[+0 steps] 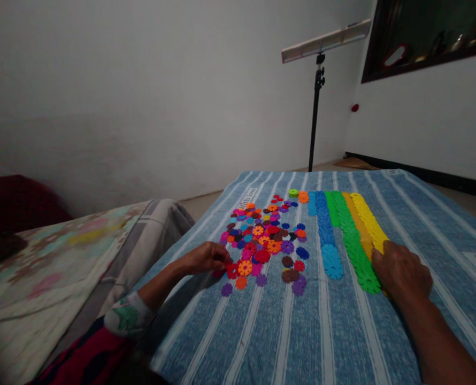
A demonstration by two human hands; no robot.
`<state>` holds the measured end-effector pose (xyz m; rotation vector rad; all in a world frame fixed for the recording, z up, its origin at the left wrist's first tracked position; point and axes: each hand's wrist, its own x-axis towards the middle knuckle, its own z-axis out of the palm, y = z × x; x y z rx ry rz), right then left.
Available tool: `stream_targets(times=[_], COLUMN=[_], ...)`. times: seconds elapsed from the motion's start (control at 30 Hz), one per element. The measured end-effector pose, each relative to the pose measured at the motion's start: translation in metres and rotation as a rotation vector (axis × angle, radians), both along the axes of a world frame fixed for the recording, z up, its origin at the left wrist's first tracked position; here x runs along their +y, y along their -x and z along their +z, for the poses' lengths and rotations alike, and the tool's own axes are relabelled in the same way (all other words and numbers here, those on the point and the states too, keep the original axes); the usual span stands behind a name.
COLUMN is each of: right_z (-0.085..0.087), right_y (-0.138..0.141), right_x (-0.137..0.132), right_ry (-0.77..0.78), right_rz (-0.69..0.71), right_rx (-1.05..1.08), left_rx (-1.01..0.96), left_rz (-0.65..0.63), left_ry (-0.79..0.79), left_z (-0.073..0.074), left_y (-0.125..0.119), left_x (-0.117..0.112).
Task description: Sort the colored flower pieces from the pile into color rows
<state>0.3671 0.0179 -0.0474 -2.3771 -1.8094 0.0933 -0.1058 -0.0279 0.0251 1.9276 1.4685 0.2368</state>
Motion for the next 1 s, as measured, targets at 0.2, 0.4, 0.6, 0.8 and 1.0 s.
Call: stream_targets(times=[0.2, 0.4, 0.6, 0.8, 1.0], right_z=[-0.006, -0.007, -0.006, -0.003, -0.005], right_y=[-0.004, -0.004, -0.003, 0.001, -0.001], right_x=[0.004, 0.004, 0.003, 0.002, 0.003], right_ry=[-0.017, -0.015, -0.017, -0.034, -0.037], right_rz=[0.004, 0.007, 0.0, -0.008, 0.004], right_rx=[-0.029, -0.036, -0.048, -0.036, -0.036], left_rx=[0.289, 0.384, 0.301, 0.097, -0.172], left_rz=[-0.188, -0.169, -0.088, 0.072, 0.153], left_ry=[-0.151, -0.152, -0.064, -0.012, 0.095], left_z=[-0.001, -0.006, -0.008, -0.017, -0.019], left_y=[-0.011, -0.015, -0.013, -0.011, -0.002], left_x=[-0.011, -0.005, 0.002, 0.005, 0.013])
